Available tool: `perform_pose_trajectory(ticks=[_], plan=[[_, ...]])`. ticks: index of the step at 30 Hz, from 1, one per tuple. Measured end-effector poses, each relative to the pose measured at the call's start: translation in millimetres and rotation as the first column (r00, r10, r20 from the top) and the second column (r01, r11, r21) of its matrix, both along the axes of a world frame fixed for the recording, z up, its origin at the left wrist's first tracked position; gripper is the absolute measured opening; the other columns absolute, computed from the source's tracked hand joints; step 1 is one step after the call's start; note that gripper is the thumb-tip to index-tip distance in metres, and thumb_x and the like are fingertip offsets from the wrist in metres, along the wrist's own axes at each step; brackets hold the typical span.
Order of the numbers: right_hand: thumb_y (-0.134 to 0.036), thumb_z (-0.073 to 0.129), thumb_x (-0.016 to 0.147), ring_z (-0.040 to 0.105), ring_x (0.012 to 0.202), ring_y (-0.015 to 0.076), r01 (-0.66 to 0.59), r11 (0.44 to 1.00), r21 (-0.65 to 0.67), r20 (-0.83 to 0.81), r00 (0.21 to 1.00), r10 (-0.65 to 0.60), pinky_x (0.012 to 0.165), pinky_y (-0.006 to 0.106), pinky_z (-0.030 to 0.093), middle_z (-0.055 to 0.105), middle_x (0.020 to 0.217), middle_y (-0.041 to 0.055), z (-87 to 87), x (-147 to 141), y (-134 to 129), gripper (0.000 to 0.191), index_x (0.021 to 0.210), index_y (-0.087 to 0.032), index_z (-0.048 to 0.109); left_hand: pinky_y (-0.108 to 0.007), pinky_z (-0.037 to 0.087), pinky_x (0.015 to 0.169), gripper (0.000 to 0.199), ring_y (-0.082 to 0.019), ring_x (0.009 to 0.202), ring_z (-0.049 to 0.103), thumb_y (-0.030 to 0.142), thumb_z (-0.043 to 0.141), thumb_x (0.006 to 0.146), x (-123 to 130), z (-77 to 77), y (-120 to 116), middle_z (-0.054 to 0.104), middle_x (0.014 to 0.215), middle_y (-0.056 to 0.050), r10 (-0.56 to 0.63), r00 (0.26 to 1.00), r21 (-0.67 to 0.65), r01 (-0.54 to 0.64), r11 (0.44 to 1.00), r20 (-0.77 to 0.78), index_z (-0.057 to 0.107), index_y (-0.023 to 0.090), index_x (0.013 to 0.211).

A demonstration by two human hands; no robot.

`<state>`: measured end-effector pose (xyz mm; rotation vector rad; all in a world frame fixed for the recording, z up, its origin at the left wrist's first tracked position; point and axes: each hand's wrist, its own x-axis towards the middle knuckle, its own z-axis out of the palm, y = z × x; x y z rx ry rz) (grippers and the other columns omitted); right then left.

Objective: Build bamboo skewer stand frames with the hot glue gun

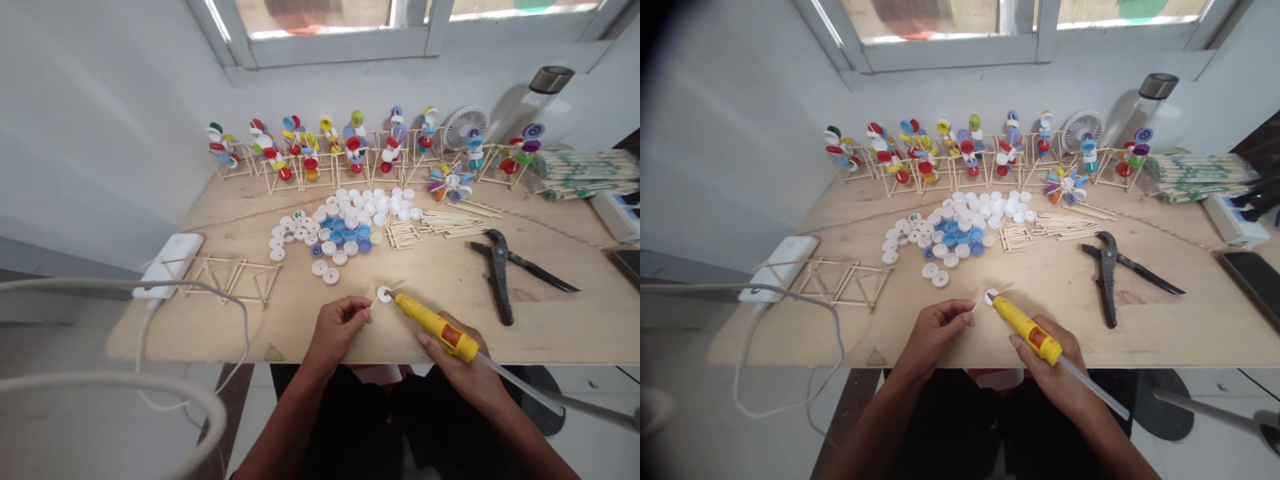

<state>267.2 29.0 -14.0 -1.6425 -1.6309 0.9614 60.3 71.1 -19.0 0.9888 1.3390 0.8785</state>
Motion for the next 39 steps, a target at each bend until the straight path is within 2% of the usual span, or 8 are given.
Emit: perform_pose_trajectory(ticks=[4,7,12,15,20,24,34,39], plan=[[-0.042,0.059,0.080,0.060,0.063,0.0187,0.049,0.998,-0.041,-0.061,0.997,-0.051,0.049,0.027,0.049,0.061,0.065,0.0015,-7.9,3,-2,0.021,0.080,-0.021,0.063,-0.021,0.042,0.055,0.019,-0.012,0.061,0.057,0.028,0.065,0.070,-3,-2.3,4,0.068,0.068,-0.001,-0.035,0.997,0.054,0.038,0.998,-0.064,0.071,0.016,0.083],[-0.042,0.061,0.079,0.064,0.068,0.0212,0.070,0.995,-0.071,-0.083,0.994,-0.076,0.052,0.029,0.052,0.066,0.071,0.0028,-10.9,3,-4,0.022,0.085,-0.022,0.066,-0.025,0.047,0.064,0.019,-0.016,0.070,0.062,0.026,0.061,0.074,-6,-6.6,9,0.071,0.078,-0.003,-0.069,0.976,0.172,0.106,0.979,-0.208,0.071,0.017,0.087],[-0.042,0.064,0.077,0.066,0.077,0.0242,0.112,0.988,-0.105,-0.133,0.983,-0.125,0.057,0.032,0.056,0.070,0.082,0.0052,-11.9,5,-5,0.025,0.089,-0.021,0.067,-0.028,0.047,0.071,0.021,-0.017,0.077,0.063,0.019,0.051,0.081,-8,-12.6,15,0.070,0.085,-0.005,-0.101,0.834,0.363,0.342,0.867,-0.543,0.069,0.019,0.093],[-0.041,0.065,0.076,0.066,0.082,0.0259,0.120,0.980,-0.160,-0.193,0.970,-0.150,0.060,0.033,0.057,0.071,0.085,0.0063,-11.3,4,-5,0.024,0.088,-0.021,0.068,-0.028,0.047,0.074,0.022,-0.018,0.082,0.063,0.016,0.048,0.083,-8,-14.9,17,0.069,0.087,-0.005,-0.110,0.762,0.402,0.452,0.796,-0.638,0.066,0.018,0.095],[-0.045,0.068,0.072,0.067,0.074,0.0236,0.200,0.925,-0.322,-0.281,0.913,-0.296,0.060,0.033,0.058,0.070,0.075,0.0045,-4.5,-1,-6,0.028,0.087,-0.021,0.068,-0.028,0.048,0.072,0.022,-0.017,0.082,0.062,0.016,0.043,0.087,-9,-17.7,19,0.066,0.086,-0.005,-0.088,0.716,0.441,0.517,0.733,-0.693,0.064,0.018,0.096],[-0.046,0.070,0.067,0.067,0.072,0.0234,0.272,0.894,-0.355,-0.312,0.868,-0.388,0.062,0.035,0.059,0.071,0.076,0.0035,0.1,-2,-4,0.030,0.087,-0.023,0.068,-0.027,0.048,0.070,0.022,-0.016,0.082,0.062,0.016,0.043,0.088,-9,-19.5,21,0.065,0.086,-0.004,-0.072,0.692,0.458,0.548,0.700,-0.718,0.063,0.019,0.097],[-0.047,0.069,0.068,0.066,0.064,0.0220,0.234,0.920,-0.314,-0.296,0.897,-0.329,0.054,0.032,0.056,0.070,0.074,0.0023,-7.9,2,-4,0.030,0.087,-0.025,0.068,-0.026,0.049,0.069,0.022,-0.015,0.081,0.062,0.018,0.043,0.089,-11,-23.5,22,0.065,0.087,-0.004,-0.052,0.665,0.476,0.586,0.656,-0.745,0.063,0.019,0.098],[-0.046,0.068,0.070,0.066,0.071,0.0235,0.196,0.949,-0.248,-0.278,0.924,-0.264,0.056,0.033,0.055,0.071,0.083,0.0035,-12.3,5,-4,0.029,0.090,-0.025,0.068,-0.025,0.049,0.069,0.022,-0.015,0.081,0.062,0.017,0.043,0.089,-10,-22.8,22,0.064,0.087,-0.004,-0.053,0.664,0.477,0.588,0.653,-0.746,0.063,0.019,0.098]])
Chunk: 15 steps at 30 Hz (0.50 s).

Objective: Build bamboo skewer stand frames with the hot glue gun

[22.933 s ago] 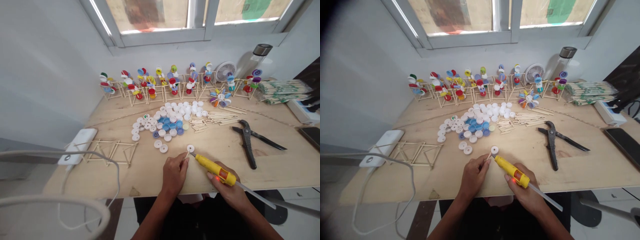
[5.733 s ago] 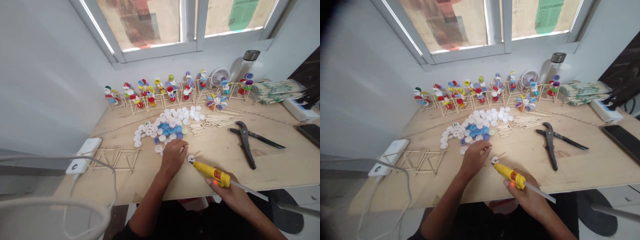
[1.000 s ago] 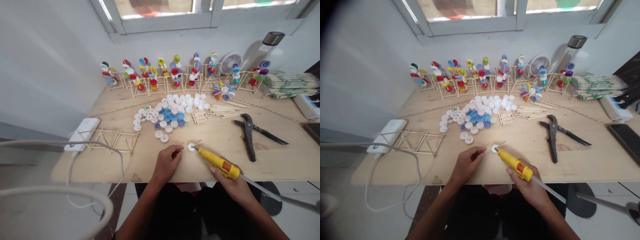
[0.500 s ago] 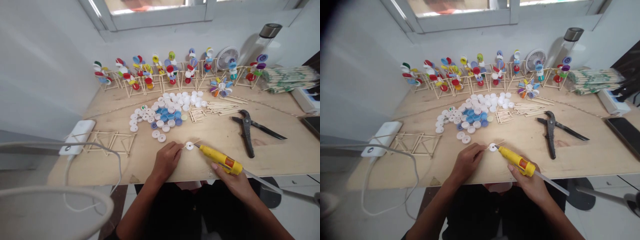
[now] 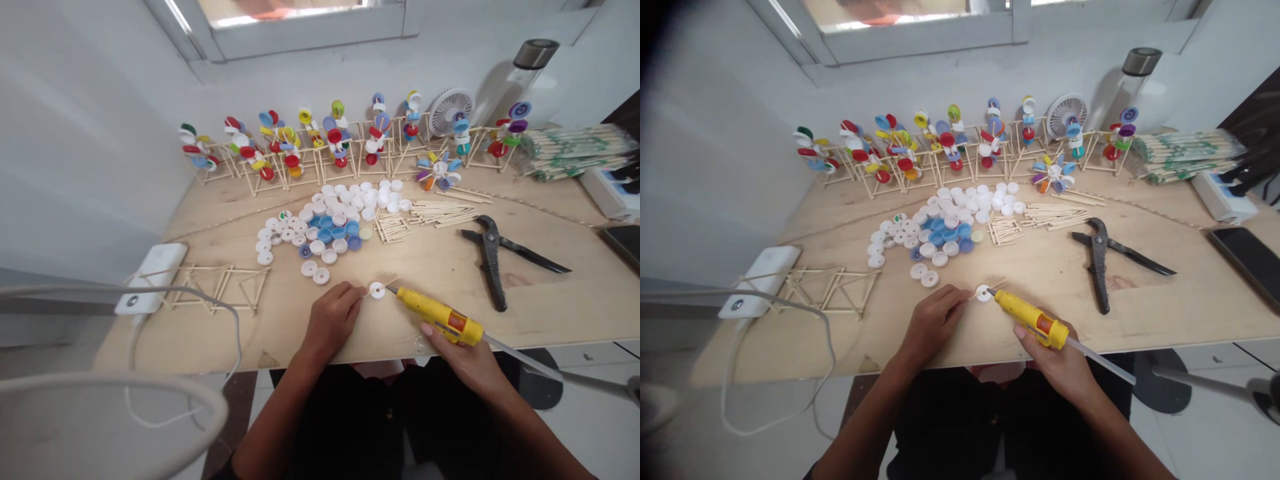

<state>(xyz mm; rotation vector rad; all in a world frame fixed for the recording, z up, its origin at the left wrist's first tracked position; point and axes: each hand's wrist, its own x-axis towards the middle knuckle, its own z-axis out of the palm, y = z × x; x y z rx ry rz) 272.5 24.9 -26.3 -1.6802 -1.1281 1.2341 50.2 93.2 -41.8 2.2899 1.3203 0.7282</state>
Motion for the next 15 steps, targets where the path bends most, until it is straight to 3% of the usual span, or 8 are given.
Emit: perform_pose_trajectory(ticks=[5,15], plan=[[-0.045,0.067,0.071,0.066,0.074,0.0240,-0.012,1.000,0.023,0.029,1.000,0.011,0.060,0.034,0.055,0.071,0.084,0.0033,-2.3,1,1,0.028,0.090,-0.024,0.069,-0.026,0.049,0.069,0.023,-0.015,0.081,0.062,0.017,0.042,0.089,0,1.1,0,0.064,0.087,-0.004,-0.001,1.000,-0.007,0.000,1.000,-0.030,0.064,0.019,0.098],[-0.049,0.066,0.071,0.066,0.068,0.0215,0.036,0.998,-0.054,-0.025,0.999,-0.038,0.059,0.032,0.056,0.071,0.079,0.0038,8.1,-6,3,0.036,0.094,-0.021,0.068,-0.025,0.049,0.068,0.022,-0.015,0.080,0.062,0.016,0.044,0.087,2,3.7,-2,0.064,0.087,-0.003,0.021,0.999,-0.024,-0.022,0.999,-0.029,0.064,0.020,0.097]])
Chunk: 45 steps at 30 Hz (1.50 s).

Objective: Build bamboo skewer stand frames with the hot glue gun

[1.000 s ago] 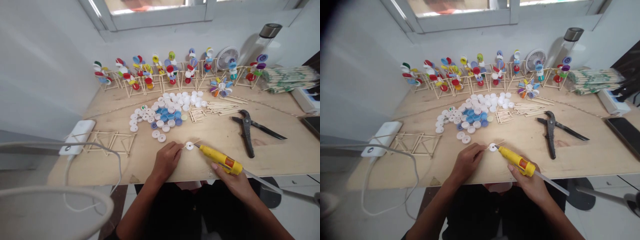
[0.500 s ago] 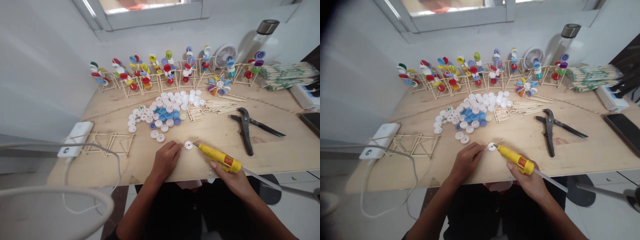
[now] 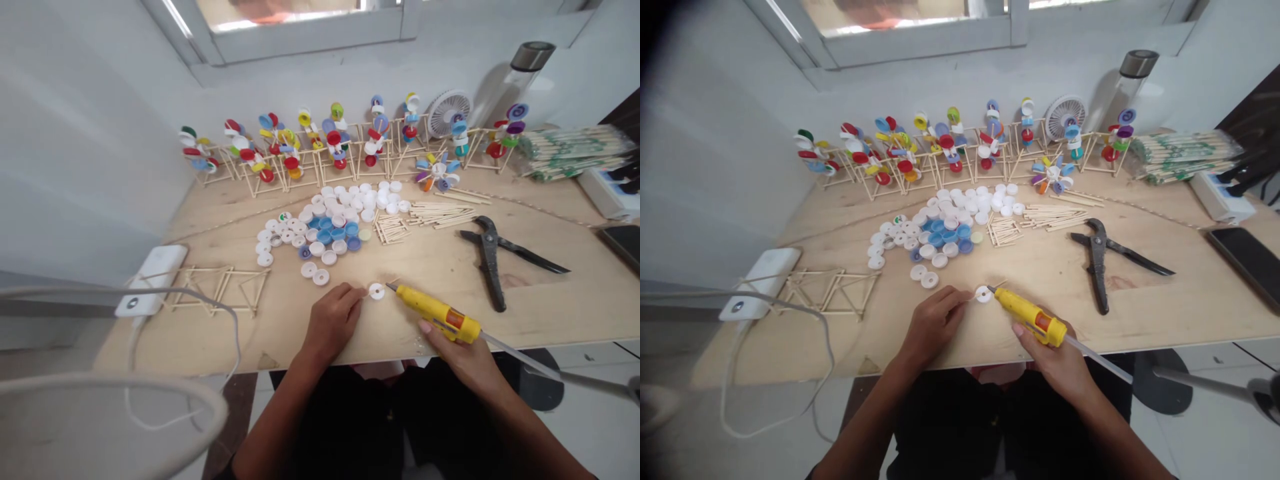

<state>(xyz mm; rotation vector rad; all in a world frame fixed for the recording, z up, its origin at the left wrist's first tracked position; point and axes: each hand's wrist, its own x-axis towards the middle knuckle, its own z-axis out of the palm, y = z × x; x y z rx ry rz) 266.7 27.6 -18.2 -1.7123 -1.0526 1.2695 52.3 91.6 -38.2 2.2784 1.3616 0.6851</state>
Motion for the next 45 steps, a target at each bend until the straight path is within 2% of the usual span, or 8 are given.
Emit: perform_pose_trajectory(ticks=[7,13,19,25,32,37,45], plan=[[-0.048,0.067,0.072,0.067,0.083,0.0236,0.025,0.999,0.035,-0.037,0.999,-0.024,0.069,0.033,0.056,0.071,0.094,0.0084,1.6,-12,6,0.038,0.095,-0.017,0.068,-0.027,0.050,0.071,0.020,-0.016,0.084,0.062,0.015,0.047,0.085,3,0.1,-1,0.064,0.091,-0.004,0.019,1.000,0.005,-0.020,1.000,0.019,0.063,0.020,0.097],[-0.046,0.067,0.074,0.065,0.099,0.0255,0.020,0.999,0.041,-0.177,0.984,-0.013,0.086,0.036,0.052,0.069,0.108,0.0096,2.5,-19,12,0.038,0.099,-0.018,0.069,-0.028,0.050,0.072,0.022,-0.016,0.084,0.062,0.016,0.046,0.086,6,-2.0,-4,0.065,0.090,-0.004,0.019,1.000,0.063,-0.020,0.998,0.020,0.062,0.020,0.101],[-0.042,0.067,0.076,0.062,0.107,0.0241,0.004,1.000,0.022,-0.306,0.952,0.002,0.098,0.039,0.044,0.068,0.114,0.0076,2.0,-28,15,0.036,0.105,-0.021,0.068,-0.028,0.050,0.072,0.025,-0.016,0.083,0.062,0.016,0.046,0.087,7,-2.9,-4,0.065,0.090,-0.005,0.026,0.999,0.073,-0.028,0.997,0.031,0.062,0.019,0.105],[-0.041,0.064,0.079,0.060,0.111,0.0249,-0.014,1.000,-0.009,-0.290,0.957,0.010,0.099,0.041,0.042,0.067,0.114,0.0070,2.4,-36,13,0.037,0.110,-0.020,0.066,-0.027,0.050,0.072,0.025,-0.016,0.083,0.061,0.016,0.045,0.087,8,-4.4,-3,0.065,0.089,-0.005,0.023,0.998,0.072,-0.027,0.997,0.052,0.063,0.019,0.105],[-0.041,0.064,0.079,0.057,0.114,0.0242,0.006,1.000,0.003,-0.344,0.939,-0.005,0.100,0.041,0.042,0.067,0.114,0.0070,-1.8,-38,13,0.037,0.110,-0.022,0.066,-0.027,0.050,0.071,0.024,-0.016,0.081,0.061,0.016,0.045,0.088,9,-6.7,-3,0.065,0.087,-0.005,0.025,0.998,0.102,-0.031,0.994,0.058,0.064,0.020,0.102],[-0.041,0.065,0.078,0.059,0.111,0.0241,0.041,0.999,-0.031,-0.402,0.915,-0.049,0.100,0.043,0.042,0.067,0.115,0.0071,-2.7,-42,12,0.038,0.111,-0.023,0.065,-0.027,0.050,0.071,0.024,-0.016,0.080,0.061,0.017,0.044,0.088,9,-7.9,-4,0.065,0.085,-0.005,0.033,0.997,0.093,-0.039,0.995,0.066,0.065,0.020,0.100],[-0.040,0.067,0.076,0.059,0.111,0.0257,0.093,0.996,0.003,-0.420,0.904,-0.083,0.100,0.044,0.042,0.067,0.113,0.0089,1.5,-48,13,0.039,0.109,-0.020,0.065,-0.026,0.050,0.069,0.024,-0.015,0.077,0.060,0.017,0.045,0.088,11,-8.3,-5,0.065,0.082,-0.005,0.051,0.997,0.117,-0.057,0.991,0.062,0.066,0.021,0.098]])
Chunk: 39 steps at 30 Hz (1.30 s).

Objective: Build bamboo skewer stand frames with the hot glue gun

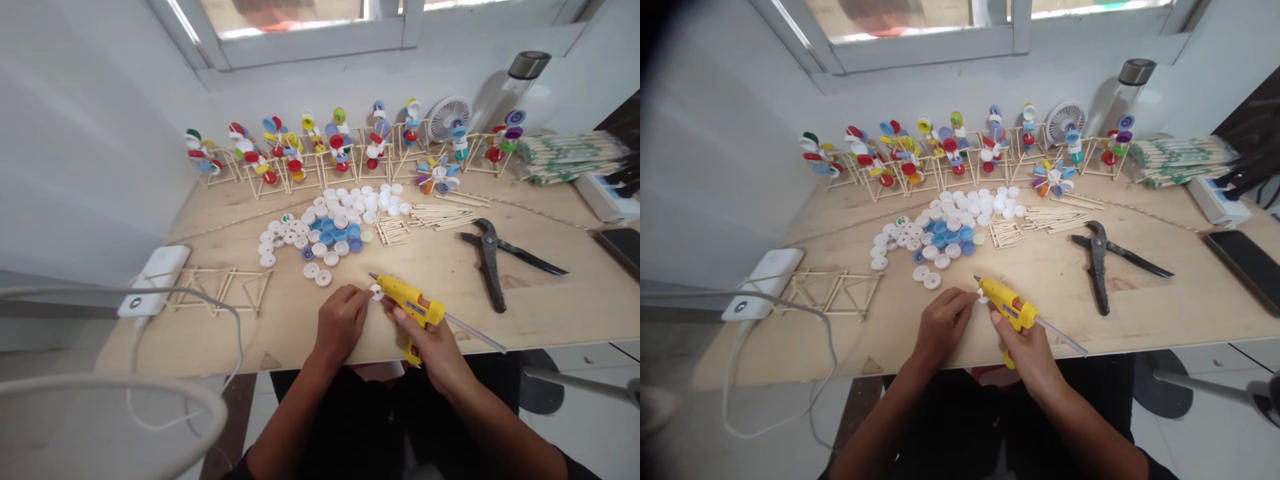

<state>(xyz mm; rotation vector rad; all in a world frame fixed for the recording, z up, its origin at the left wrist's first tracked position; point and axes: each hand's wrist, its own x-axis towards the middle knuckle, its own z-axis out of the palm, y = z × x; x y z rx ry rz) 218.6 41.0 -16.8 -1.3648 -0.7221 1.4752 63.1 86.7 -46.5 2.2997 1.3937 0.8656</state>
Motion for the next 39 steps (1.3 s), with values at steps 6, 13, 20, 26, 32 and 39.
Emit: perform_pose_trajectory(ticks=[6,13,20,26,32,39], plan=[[-0.039,0.066,0.078,0.058,0.113,0.0243,-0.004,1.000,0.001,-0.001,1.000,0.004,0.099,0.041,0.043,0.066,0.116,0.0072,-4.1,0,-2,0.037,0.111,-0.021,0.064,-0.026,0.050,0.068,0.024,-0.015,0.077,0.060,0.016,0.045,0.088,1,-1.7,-1,0.064,0.081,-0.005,0.011,1.000,0.027,-0.011,1.000,0.006,0.067,0.020,0.097],[-0.039,0.068,0.076,0.058,0.112,0.0261,0.030,1.000,0.001,0.009,0.999,-0.030,0.097,0.044,0.044,0.067,0.114,0.0080,-6.1,-2,-2,0.040,0.111,-0.021,0.064,-0.027,0.049,0.069,0.023,-0.015,0.078,0.059,0.016,0.044,0.088,2,-1.3,-3,0.064,0.081,-0.005,0.018,1.000,0.017,-0.018,1.000,-0.005,0.066,0.020,0.096],[-0.037,0.065,0.078,0.060,0.110,0.0244,0.017,1.000,0.025,-0.011,1.000,-0.017,0.095,0.041,0.046,0.067,0.115,0.0063,-5.9,-2,-2,0.039,0.114,-0.022,0.062,-0.032,0.048,0.073,0.022,-0.019,0.083,0.058,0.022,0.053,0.084,11,-0.6,-8,0.064,0.089,-0.006,0.112,0.993,0.014,-0.112,0.994,-0.026,0.060,0.020,0.106],[-0.037,0.065,0.079,0.061,0.107,0.0243,0.022,0.999,0.040,-0.005,1.000,-0.022,0.095,0.040,0.046,0.067,0.113,0.0052,-4.6,-2,-3,0.039,0.114,-0.023,0.062,-0.035,0.045,0.073,0.024,-0.021,0.079,0.055,0.028,0.060,0.082,20,-1.8,-6,0.062,0.088,-0.006,0.180,0.973,0.027,-0.178,0.984,-0.147,0.061,0.019,0.104],[-0.037,0.067,0.077,0.060,0.109,0.0228,0.079,0.996,0.030,-0.002,0.997,-0.079,0.098,0.039,0.043,0.067,0.114,0.0052,-7.5,-1,-5,0.037,0.112,-0.022,0.063,-0.035,0.042,0.072,0.022,-0.021,0.078,0.054,0.028,0.058,0.084,21,2.7,0,0.062,0.086,-0.005,0.166,0.961,0.000,-0.170,0.985,-0.219,0.063,0.020,0.103],[-0.036,0.069,0.075,0.059,0.112,0.0235,0.106,0.994,-0.004,-0.058,0.993,-0.106,0.099,0.039,0.043,0.067,0.114,0.0054,-8.5,1,-7,0.030,0.101,-0.022,0.068,-0.034,0.040,0.072,0.021,-0.020,0.079,0.054,0.026,0.058,0.084,16,4.5,6,0.062,0.085,-0.004,0.118,0.960,-0.005,-0.124,0.992,-0.252,0.064,0.022,0.104]])
